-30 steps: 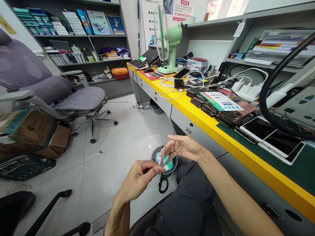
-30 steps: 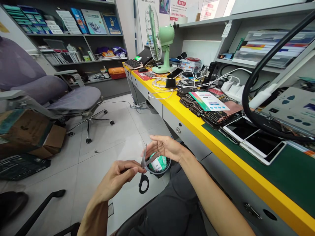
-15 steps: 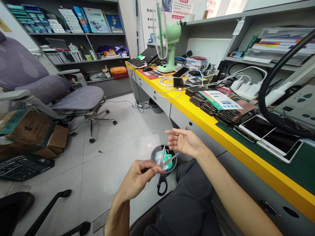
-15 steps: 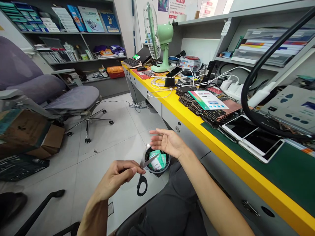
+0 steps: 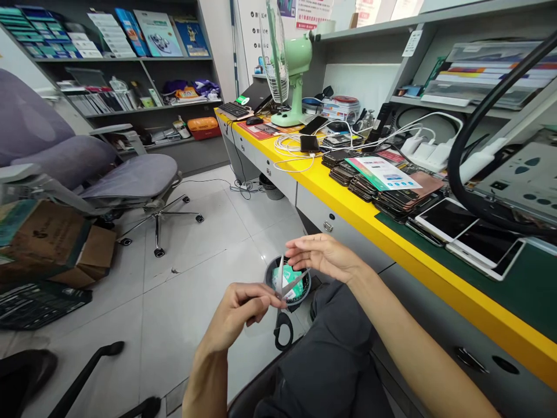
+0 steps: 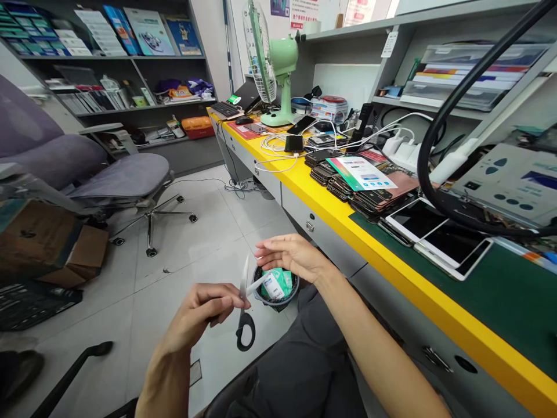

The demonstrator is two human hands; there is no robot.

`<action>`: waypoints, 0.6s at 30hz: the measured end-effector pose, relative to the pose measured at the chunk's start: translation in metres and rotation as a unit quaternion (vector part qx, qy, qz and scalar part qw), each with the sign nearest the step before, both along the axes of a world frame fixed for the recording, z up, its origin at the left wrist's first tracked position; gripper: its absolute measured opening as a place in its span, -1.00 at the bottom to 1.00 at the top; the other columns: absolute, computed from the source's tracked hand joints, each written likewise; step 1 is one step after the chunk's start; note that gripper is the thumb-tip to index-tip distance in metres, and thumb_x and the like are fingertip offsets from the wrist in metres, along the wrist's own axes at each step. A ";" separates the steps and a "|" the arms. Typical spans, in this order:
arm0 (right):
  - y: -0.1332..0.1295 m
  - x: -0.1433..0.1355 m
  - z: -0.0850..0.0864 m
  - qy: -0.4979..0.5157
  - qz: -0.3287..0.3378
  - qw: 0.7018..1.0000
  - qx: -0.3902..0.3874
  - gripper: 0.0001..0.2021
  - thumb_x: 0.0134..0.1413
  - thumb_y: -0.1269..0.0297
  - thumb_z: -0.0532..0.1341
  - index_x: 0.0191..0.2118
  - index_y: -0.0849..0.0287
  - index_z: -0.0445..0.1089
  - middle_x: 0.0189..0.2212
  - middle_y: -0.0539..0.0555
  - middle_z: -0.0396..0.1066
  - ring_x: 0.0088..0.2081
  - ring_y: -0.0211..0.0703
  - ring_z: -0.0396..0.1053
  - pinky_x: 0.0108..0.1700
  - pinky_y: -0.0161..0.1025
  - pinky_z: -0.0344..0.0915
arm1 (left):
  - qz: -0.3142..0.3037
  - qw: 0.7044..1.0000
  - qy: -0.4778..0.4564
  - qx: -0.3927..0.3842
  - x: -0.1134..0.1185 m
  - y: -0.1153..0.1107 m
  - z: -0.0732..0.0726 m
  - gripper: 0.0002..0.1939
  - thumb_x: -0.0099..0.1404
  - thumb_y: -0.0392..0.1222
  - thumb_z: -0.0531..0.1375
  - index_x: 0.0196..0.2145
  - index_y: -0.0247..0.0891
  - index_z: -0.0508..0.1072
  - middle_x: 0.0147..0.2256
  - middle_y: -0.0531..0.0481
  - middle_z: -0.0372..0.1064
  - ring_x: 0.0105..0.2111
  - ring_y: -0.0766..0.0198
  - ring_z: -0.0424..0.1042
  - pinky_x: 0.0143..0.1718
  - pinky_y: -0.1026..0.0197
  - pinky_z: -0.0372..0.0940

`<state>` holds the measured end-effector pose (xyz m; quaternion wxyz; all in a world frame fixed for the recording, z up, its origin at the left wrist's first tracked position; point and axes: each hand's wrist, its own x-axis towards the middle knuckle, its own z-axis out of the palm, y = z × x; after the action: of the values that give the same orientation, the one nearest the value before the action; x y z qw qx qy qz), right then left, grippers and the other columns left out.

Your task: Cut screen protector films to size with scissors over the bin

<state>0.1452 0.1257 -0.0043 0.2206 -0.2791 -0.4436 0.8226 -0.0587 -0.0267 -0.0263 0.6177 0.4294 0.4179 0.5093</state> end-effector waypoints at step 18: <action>-0.028 -0.013 -0.011 -0.149 -0.189 0.943 0.230 -0.67 0.12 0.03 0.33 -0.37 0.26 0.52 -0.61 0.02 0.44 -0.64 -0.31 0.28 -0.59 -0.36 0.18 | 0.123 0.783 -0.605 0.077 0.058 0.014 -0.029 -0.70 0.22 -0.19 0.37 -0.57 -0.24 0.37 -0.61 0.26 0.44 -0.77 0.57 -0.33 -0.85 0.66 -0.14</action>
<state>0.1323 0.0980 -0.0154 0.3610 -0.4191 -0.5875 0.5906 -0.0008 -0.0126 -0.0553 0.6410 0.0245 -0.0324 0.7665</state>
